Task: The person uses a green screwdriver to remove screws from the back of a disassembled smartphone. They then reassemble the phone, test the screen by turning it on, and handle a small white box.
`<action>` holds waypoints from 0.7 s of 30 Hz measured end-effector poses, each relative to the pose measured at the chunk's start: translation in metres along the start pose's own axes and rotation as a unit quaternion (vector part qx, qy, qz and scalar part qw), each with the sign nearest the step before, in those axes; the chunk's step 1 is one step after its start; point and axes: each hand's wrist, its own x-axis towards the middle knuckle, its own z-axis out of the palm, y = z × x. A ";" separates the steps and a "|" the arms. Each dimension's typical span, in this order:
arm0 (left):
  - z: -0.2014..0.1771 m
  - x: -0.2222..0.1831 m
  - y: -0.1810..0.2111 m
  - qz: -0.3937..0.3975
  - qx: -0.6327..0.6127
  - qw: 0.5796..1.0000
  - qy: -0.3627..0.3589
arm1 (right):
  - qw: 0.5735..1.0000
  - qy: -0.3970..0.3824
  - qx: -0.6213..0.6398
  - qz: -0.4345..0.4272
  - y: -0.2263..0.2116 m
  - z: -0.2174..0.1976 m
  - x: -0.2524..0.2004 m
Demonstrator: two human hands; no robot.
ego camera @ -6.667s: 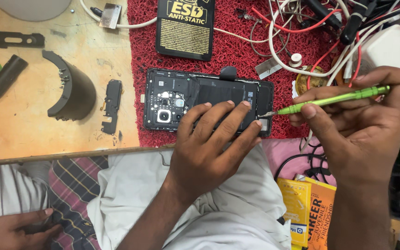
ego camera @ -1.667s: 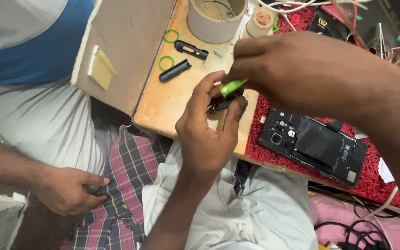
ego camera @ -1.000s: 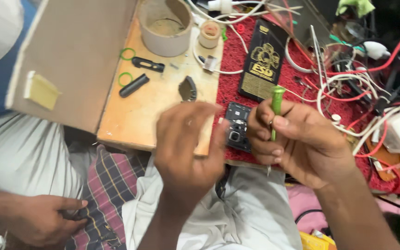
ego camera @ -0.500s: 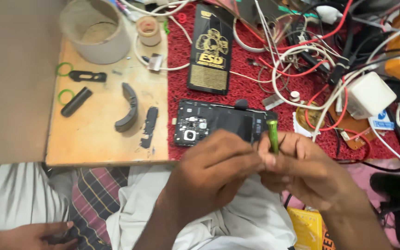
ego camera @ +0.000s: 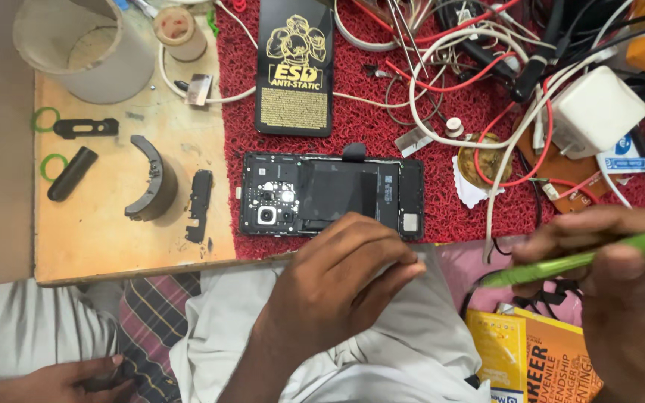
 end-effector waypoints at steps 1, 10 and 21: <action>0.001 0.000 0.000 0.003 0.007 1.000 -0.004 | 0.998 0.011 0.055 0.010 0.004 -0.003 0.000; 0.002 0.000 -0.003 0.019 0.060 0.998 -0.029 | 0.990 0.083 -0.116 0.017 -0.022 0.041 -0.004; 0.006 0.001 -0.005 0.028 0.085 0.995 -0.039 | 0.970 0.108 -0.216 -0.001 -0.043 0.064 0.004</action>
